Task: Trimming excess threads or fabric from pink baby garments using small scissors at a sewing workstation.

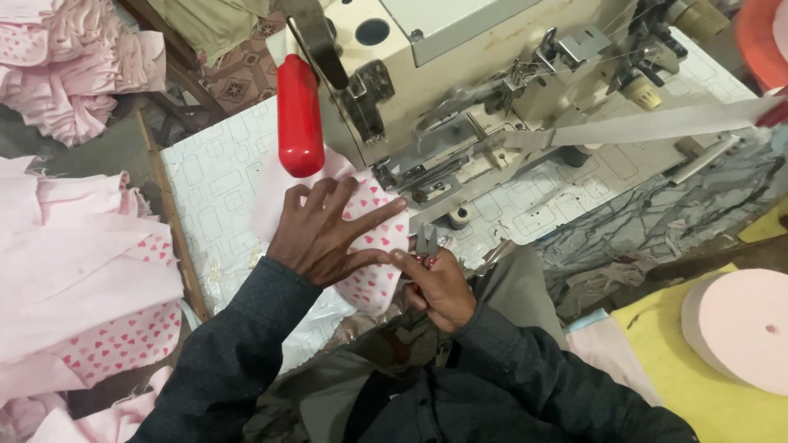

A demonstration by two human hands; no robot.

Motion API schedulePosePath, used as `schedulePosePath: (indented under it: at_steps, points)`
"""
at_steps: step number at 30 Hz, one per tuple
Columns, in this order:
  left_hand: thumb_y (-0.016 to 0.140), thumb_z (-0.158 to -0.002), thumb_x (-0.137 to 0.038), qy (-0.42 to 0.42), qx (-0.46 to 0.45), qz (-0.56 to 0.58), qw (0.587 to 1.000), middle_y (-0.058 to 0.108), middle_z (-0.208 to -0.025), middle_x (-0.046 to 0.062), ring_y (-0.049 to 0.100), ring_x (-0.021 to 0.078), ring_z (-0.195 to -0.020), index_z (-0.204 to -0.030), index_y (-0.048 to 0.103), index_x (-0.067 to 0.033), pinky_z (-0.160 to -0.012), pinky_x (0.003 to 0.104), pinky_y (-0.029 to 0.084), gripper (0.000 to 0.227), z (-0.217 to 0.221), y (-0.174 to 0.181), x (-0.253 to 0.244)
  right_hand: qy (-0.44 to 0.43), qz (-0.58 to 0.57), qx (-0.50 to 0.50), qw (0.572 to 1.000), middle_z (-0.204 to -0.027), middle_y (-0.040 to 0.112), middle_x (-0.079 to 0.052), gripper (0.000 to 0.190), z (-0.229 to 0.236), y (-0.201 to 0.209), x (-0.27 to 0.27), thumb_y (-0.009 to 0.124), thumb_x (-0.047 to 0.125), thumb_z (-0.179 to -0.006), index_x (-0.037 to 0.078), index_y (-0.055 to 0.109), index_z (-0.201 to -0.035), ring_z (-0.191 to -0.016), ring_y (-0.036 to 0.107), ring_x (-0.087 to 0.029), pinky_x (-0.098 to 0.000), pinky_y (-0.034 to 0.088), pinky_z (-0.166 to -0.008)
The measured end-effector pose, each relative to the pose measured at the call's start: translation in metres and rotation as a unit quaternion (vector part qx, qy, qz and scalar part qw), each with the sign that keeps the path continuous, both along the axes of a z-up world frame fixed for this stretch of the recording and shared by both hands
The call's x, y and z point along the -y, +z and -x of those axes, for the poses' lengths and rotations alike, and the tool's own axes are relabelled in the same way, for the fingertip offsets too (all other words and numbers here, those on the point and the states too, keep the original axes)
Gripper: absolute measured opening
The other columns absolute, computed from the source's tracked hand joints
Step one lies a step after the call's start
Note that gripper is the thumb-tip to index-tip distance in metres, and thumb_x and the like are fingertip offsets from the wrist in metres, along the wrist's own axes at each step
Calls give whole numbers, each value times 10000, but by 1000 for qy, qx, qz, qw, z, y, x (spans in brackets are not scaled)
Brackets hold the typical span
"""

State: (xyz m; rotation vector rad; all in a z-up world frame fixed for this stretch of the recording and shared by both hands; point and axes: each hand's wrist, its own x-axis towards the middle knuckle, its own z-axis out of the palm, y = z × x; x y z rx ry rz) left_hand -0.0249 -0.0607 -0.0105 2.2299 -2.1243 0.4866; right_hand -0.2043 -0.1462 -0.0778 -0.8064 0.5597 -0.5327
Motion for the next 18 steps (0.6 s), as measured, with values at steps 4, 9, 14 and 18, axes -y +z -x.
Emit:
schedulePosePath:
  at_steps: [4,9,14,18]
  points:
    - [318,-816,-937,43,54,1,998,517,-1270,122,530,344,-1102,-1567,369,-517,-853,504,449,862,6,-1,-4,-34,1,-11,999,-625,522,-40,225,-1,3,13,760,91,-938,-53,603,-1010,-394,452,-88,-168,295,-252]
    - [362,-936,-751,77,112,177,975,571,-1263,123,577,345,-1047,-1511,478,-439,-794,479,458,665,21,-39,-18,-45,43,-33,998,-618,606,-46,247,3,-10,34,816,65,-878,-75,673,-1024,-321,420,-80,-199,280,-246]
    - [682,-949,-409,100,-6,318,943,675,-1141,53,640,292,-1003,-1283,748,-284,-820,407,490,363,67,-55,-21,-31,84,-52,995,-619,676,-92,222,7,-24,43,838,36,-833,-74,746,-1003,-266,463,-130,-232,296,-247]
    - [748,-925,-365,101,-89,335,932,681,-1265,127,635,397,-1173,-1272,757,-237,-954,482,518,370,70,-54,-14,-58,39,-53,996,-623,658,-37,263,2,2,40,854,-4,-806,-110,736,-1016,-306,472,-88,-207,310,-255]
